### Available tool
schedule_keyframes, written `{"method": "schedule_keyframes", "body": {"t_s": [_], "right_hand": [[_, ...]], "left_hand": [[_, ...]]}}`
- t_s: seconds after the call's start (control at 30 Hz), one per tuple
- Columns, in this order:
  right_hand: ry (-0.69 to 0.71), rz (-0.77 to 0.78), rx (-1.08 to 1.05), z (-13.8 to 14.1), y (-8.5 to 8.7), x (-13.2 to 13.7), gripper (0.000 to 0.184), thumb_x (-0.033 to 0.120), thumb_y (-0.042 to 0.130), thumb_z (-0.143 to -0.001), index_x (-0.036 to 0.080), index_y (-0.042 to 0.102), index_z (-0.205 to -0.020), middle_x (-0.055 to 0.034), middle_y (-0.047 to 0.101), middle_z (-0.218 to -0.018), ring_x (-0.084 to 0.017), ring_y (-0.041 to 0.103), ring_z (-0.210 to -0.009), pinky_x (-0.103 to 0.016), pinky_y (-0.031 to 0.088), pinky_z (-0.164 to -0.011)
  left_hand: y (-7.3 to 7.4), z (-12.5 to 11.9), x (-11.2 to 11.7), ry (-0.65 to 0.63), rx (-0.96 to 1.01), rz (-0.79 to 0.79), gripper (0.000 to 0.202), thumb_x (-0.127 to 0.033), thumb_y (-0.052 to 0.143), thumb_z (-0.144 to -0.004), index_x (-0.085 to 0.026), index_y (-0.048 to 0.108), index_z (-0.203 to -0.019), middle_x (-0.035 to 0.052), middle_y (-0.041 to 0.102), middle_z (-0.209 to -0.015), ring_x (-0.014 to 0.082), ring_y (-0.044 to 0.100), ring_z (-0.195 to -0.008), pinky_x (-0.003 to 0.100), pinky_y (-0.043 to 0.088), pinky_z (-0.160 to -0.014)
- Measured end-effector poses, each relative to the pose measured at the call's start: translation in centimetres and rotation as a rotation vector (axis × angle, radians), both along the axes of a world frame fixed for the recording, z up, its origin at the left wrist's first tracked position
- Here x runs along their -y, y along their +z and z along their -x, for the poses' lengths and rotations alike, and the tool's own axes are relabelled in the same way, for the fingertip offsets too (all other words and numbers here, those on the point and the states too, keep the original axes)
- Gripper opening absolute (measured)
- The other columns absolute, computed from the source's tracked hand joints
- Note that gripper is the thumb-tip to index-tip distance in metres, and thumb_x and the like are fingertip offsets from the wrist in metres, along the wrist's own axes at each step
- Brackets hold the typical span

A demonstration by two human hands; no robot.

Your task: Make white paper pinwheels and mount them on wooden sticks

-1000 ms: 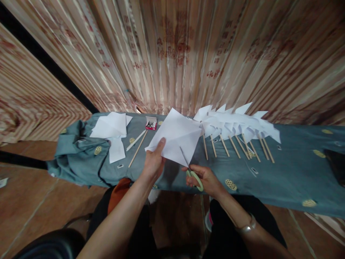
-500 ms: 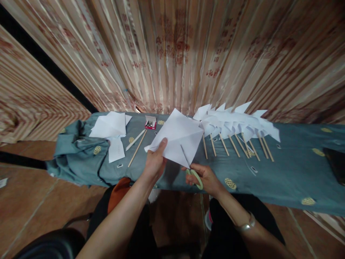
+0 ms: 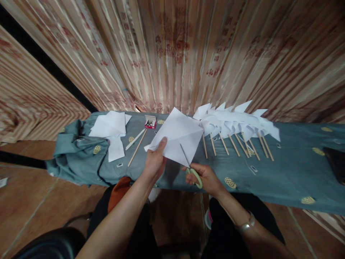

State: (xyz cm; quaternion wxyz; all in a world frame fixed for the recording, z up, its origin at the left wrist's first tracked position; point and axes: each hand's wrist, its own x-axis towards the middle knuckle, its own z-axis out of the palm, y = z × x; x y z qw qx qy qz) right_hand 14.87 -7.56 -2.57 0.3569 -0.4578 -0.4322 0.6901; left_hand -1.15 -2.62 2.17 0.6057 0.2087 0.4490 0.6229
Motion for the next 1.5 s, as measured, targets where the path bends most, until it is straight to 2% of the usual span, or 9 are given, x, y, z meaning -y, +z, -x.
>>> {"method": "schedule_keyframes", "body": {"t_s": [0.53, 0.67, 1.1, 1.5], "right_hand": [[-0.005, -0.02, 0.022, -0.3, -0.3, 0.0, 0.046, 0.045, 0.083, -0.058, 0.014, 0.07, -0.09, 0.0018, 0.062, -0.058, -0.01, 0.055, -0.051, -0.023, 0.044, -0.05], [-0.013, -0.022, 0.003, -0.3, -0.3, 0.1, 0.046, 0.046, 0.083, -0.058, 0.015, 0.071, -0.089, 0.0013, 0.063, -0.058, -0.009, 0.055, -0.051, -0.023, 0.044, -0.05], [-0.042, -0.023, 0.005, -0.4, 0.2, 0.0, 0.047, 0.048, 0.084, -0.055, 0.014, 0.07, -0.086, 0.0006, 0.065, -0.057, -0.008, 0.054, -0.048, -0.022, 0.042, -0.048], [-0.064, -0.005, -0.021, -0.3, 0.1, 0.2, 0.047, 0.049, 0.084, -0.054, 0.015, 0.071, -0.084, 0.0023, 0.062, -0.054, -0.008, 0.053, -0.046, -0.022, 0.043, -0.048]], "left_hand": [[-0.1, -0.4, 0.3, -0.022, 0.009, 0.016, 0.009, -0.02, 0.066, -0.08, -0.017, 0.068, -0.089, 0.0077, 0.075, -0.094, 0.0235, 0.069, -0.097, 0.031, 0.057, -0.08], [0.0, -0.5, 0.3, -0.015, -0.008, 0.028, 0.013, -0.02, 0.067, -0.08, -0.018, 0.067, -0.092, 0.0075, 0.075, -0.096, 0.024, 0.068, -0.1, 0.032, 0.057, -0.081], [0.3, -1.2, 0.3, -0.013, 0.034, 0.03, 0.021, -0.017, 0.065, -0.082, -0.014, 0.066, -0.103, 0.0087, 0.075, -0.096, 0.0222, 0.07, -0.094, 0.031, 0.058, -0.079], [0.0, -1.2, 0.3, -0.002, 0.024, 0.048, 0.015, -0.018, 0.065, -0.08, -0.019, 0.068, -0.094, 0.0075, 0.075, -0.098, 0.026, 0.067, -0.104, 0.036, 0.057, -0.085]]}}
